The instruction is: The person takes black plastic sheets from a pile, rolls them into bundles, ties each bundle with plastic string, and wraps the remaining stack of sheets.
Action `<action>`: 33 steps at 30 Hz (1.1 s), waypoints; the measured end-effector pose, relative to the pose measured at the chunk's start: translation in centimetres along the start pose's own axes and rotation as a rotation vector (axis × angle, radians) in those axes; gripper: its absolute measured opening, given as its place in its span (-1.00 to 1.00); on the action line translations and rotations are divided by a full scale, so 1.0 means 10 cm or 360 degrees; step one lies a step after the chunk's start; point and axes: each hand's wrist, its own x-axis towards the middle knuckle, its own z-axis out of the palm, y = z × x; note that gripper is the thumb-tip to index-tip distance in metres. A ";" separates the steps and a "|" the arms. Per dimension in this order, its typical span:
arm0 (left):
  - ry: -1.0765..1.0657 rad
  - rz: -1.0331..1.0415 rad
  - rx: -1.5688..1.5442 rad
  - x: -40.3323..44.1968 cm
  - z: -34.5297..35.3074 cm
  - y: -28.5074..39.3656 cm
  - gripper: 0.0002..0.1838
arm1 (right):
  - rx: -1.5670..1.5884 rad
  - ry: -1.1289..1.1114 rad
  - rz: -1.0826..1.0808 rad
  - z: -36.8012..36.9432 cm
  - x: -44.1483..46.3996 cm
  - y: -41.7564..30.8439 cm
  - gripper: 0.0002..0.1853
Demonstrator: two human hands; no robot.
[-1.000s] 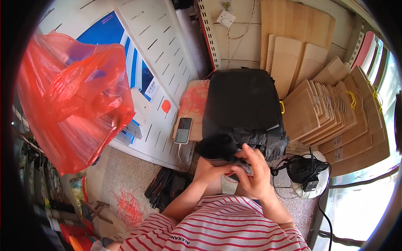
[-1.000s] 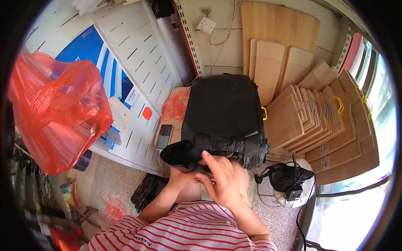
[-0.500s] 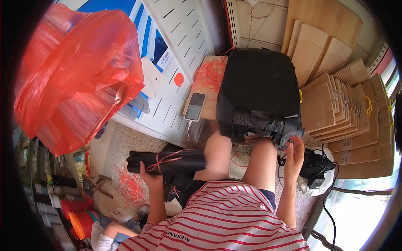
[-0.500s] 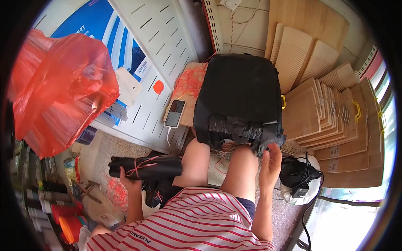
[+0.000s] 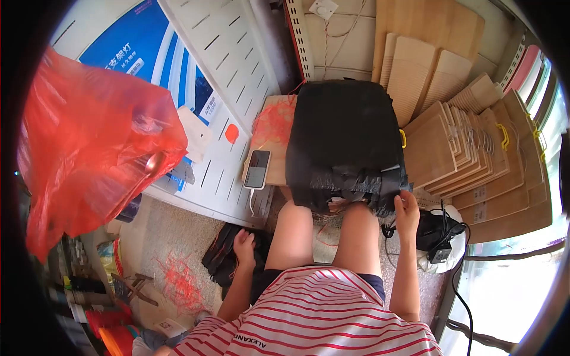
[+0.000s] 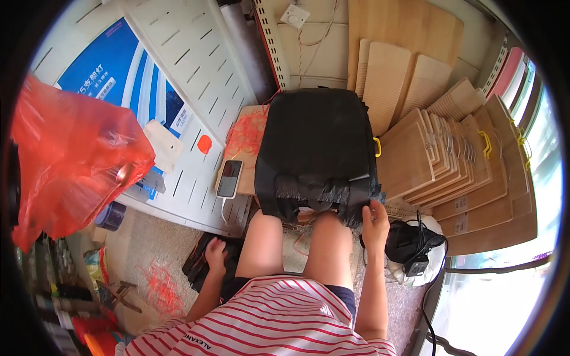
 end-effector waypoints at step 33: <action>-0.1184 0.0026 -0.0177 -0.35 1.78 1.93 -0.54 | 0.0501 -0.0191 0.0101 0.13 0.79 -0.54 -0.70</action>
